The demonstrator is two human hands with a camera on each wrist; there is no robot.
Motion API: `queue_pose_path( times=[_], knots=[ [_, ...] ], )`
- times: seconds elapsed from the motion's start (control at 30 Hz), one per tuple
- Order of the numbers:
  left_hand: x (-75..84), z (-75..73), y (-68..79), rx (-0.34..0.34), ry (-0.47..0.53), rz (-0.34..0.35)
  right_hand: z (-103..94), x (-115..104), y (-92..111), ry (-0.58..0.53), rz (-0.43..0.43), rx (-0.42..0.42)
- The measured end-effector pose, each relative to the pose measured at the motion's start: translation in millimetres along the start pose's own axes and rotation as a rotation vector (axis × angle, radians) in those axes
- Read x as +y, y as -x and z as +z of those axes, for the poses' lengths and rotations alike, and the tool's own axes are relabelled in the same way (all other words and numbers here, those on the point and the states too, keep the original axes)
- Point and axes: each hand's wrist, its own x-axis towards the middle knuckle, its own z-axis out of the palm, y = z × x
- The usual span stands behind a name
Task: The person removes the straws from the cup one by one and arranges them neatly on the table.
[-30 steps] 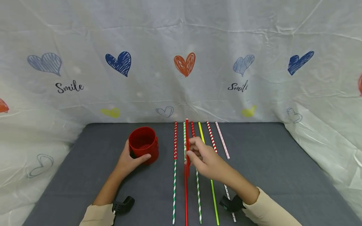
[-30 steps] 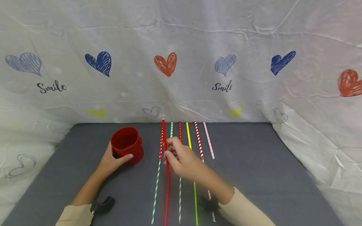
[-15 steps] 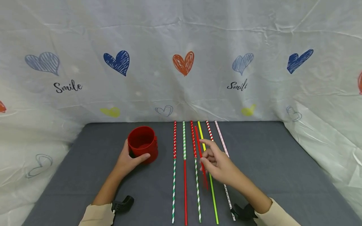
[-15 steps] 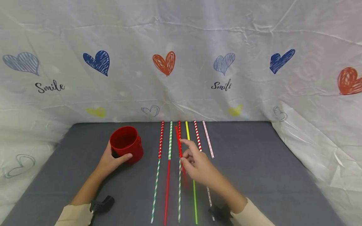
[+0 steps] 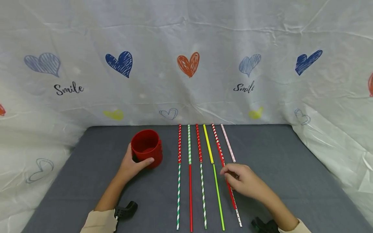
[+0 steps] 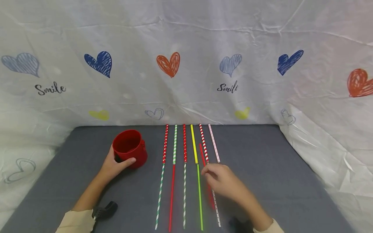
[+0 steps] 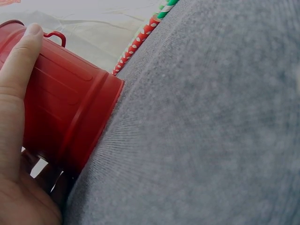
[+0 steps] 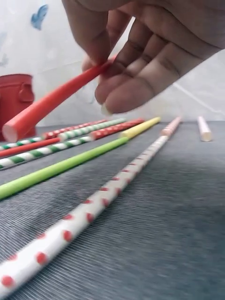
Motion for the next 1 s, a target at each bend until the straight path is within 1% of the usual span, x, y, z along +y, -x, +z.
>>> queue_pose_path(
  times=[0.2, 0.33, 0.47, 0.6, 0.7, 0.83, 1.0],
  knots=[
    [-1.6, -0.1, 1.2, 0.001, -0.009, 0.002, -11.0, 9.5, 19.5, 0.13, -0.002, -0.022],
    [-2.2, -1.2, 0.8, 0.001, -0.018, 0.001, -15.1, 16.7, 34.0, 0.167, 0.038, -0.068],
    [-2.3, -3.8, 1.1, 0.002, -0.014, 0.002, -13.8, 22.7, 43.4, 0.194, 0.071, -0.089],
    [-2.1, -5.3, 2.3, -0.001, -0.006, 0.003, -10.8, 25.7, 47.2, 0.207, 0.115, -0.097],
    [-1.8, -5.3, 3.1, 0.001, -0.009, 0.0, -9.1, 26.3, 47.9, 0.234, 0.134, -0.083],
    [-0.7, -5.1, 3.2, -0.002, -0.003, 0.003, -7.3, 26.1, 47.7, 0.285, 0.134, -0.054],
    [1.3, -4.8, 2.0, 0.002, -0.006, 0.007, -6.3, 25.6, 47.1, 0.302, 0.15, -0.046]
  ],
)
